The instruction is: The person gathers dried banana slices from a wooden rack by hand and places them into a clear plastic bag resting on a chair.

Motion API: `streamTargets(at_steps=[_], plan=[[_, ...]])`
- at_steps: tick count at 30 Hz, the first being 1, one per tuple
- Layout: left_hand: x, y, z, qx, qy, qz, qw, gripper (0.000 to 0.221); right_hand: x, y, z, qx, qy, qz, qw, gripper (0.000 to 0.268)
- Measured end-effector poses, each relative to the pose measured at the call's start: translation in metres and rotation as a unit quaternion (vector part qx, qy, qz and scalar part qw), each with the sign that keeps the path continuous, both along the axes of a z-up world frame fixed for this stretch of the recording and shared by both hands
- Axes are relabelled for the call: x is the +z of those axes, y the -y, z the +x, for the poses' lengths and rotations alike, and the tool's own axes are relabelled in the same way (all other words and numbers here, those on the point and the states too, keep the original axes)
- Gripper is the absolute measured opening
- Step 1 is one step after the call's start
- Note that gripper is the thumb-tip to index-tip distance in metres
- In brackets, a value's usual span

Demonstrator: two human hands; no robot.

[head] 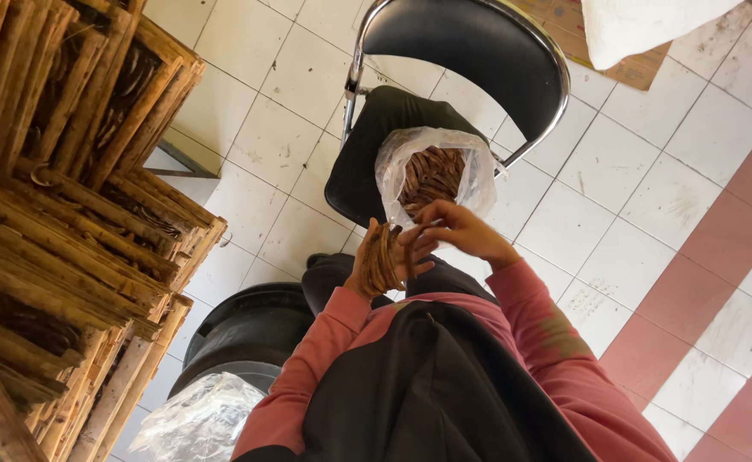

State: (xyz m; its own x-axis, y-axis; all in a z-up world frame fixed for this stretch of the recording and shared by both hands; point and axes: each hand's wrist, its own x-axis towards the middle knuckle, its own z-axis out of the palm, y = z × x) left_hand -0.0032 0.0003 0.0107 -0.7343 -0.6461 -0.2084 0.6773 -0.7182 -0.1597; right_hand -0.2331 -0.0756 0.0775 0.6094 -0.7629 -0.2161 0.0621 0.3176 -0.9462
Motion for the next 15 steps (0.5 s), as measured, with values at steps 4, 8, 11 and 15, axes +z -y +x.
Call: streamTargets(at_steps=[4,8,11,15], plan=[[-0.002,-0.001,0.005,0.028,0.004,0.014,0.999,0.098,-0.017,-0.006,-0.024,-0.186,0.068,0.106,0.975,0.014],[-0.002,0.001,0.005,0.059,0.007,0.029,0.998,0.096,-0.071,0.017,-0.021,-0.353,-0.086,0.050,0.930,0.021],[0.000,0.000,0.007,0.066,0.030,0.031,0.997,0.093,-0.132,0.036,0.004,-0.405,-0.199,-0.024,0.892,0.018],[0.007,-0.001,0.005,0.077,0.005,0.032,0.997,0.092,-0.209,0.077,0.037,-0.483,-0.181,0.033,0.856,0.014]])
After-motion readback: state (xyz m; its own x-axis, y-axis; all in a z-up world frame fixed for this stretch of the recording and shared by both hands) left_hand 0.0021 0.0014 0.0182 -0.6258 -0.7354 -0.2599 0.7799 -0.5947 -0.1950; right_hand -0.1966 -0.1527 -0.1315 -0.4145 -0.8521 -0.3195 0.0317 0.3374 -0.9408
